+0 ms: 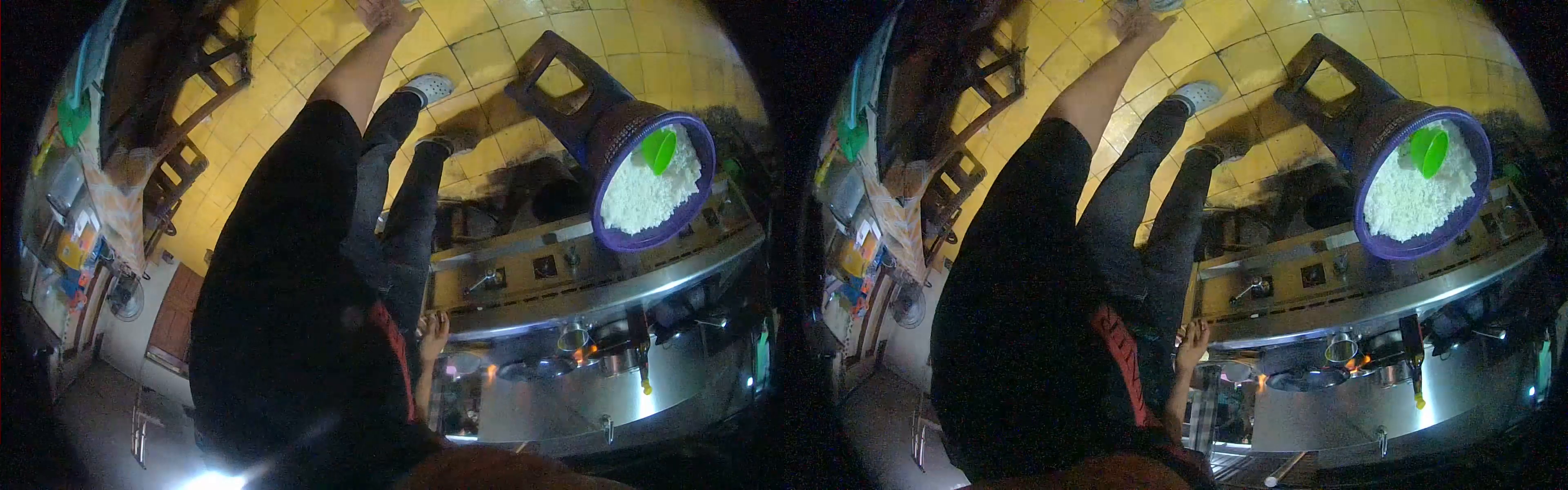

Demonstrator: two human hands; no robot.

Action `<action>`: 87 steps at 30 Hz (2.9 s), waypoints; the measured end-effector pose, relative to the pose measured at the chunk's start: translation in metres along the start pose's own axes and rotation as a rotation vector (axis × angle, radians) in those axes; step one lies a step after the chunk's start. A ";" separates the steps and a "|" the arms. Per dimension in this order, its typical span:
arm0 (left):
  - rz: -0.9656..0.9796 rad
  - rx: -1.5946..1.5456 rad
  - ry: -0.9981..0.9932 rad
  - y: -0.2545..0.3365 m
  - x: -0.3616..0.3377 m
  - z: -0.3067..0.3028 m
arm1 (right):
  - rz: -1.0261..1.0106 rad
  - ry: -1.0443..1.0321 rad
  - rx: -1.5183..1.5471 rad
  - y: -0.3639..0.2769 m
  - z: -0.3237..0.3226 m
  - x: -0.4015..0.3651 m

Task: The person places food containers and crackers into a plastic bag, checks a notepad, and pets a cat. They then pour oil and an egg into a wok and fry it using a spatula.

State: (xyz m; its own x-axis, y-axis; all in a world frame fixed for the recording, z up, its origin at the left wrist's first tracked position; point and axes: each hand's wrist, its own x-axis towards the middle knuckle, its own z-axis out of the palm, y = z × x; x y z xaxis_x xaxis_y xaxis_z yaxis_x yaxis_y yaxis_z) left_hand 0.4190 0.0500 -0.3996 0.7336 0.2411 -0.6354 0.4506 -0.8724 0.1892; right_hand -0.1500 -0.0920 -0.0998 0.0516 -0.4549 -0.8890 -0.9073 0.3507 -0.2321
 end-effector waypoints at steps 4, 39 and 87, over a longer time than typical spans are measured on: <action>-0.007 0.077 -0.053 -0.007 0.027 0.011 | 0.075 0.006 0.075 -0.004 -0.004 -0.002; 0.059 0.408 -0.297 -0.155 -0.145 0.069 | -0.453 0.433 -0.054 -0.065 0.023 -0.001; 0.983 0.486 -0.812 0.017 -0.221 0.077 | 0.381 1.311 0.446 0.126 -0.038 -0.028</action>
State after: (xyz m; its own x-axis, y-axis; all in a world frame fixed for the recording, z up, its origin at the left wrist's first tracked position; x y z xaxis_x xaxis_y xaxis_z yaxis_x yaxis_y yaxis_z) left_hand 0.2251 -0.0512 -0.3136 0.0657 -0.7288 -0.6816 -0.4255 -0.6383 0.6415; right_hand -0.2814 -0.0663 -0.0894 -0.7977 -0.6029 0.0170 -0.5612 0.7316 -0.3871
